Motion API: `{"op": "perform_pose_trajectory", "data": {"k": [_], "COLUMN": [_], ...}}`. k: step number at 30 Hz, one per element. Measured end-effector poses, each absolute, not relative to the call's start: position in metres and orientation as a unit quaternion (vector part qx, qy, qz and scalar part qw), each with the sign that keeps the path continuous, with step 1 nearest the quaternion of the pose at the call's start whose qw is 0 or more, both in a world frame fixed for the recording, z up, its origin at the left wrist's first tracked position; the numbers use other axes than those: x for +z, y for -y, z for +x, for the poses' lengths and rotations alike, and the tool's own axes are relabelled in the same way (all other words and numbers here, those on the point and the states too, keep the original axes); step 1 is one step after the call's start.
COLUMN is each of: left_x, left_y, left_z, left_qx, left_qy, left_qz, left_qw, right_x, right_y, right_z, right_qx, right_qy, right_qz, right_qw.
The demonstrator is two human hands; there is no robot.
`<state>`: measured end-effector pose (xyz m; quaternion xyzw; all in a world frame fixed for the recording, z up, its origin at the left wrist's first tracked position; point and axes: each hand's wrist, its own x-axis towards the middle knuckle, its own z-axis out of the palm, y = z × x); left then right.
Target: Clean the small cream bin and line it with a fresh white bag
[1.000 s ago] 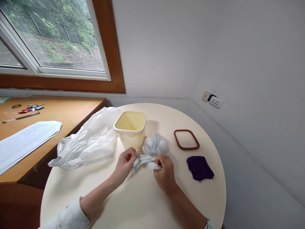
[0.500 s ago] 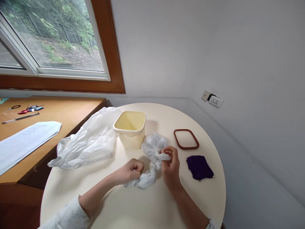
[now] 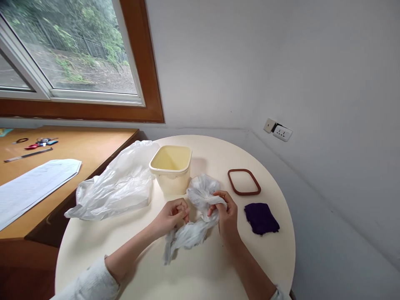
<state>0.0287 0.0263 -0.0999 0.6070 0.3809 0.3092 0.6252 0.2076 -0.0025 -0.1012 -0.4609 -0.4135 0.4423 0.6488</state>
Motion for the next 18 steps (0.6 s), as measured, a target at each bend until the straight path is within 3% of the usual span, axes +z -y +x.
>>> {"op": "perform_pose_trajectory", "data": {"k": [4,10,18], "left_x": [-0.103,-0.095,-0.093], "left_y": [-0.028,-0.024,-0.012], "left_z": [0.028,0.029,0.046], "left_qx": [0.386,0.449,0.418], "left_qy": [-0.399,-0.382,-0.301], "left_qz": [0.621,0.745,0.824], "left_qw": [0.553,0.313,0.238], "right_x": [-0.095,-0.083,-0.045], "right_y": [0.003,0.007,0.028], "right_z": [0.210,0.216,0.206], "right_qx": [0.502,0.502,0.509], "right_qy": [0.406,0.446,0.622], "right_qz": [-0.406,-0.356,-0.393], "right_qw": [0.647,0.650,0.446]}}
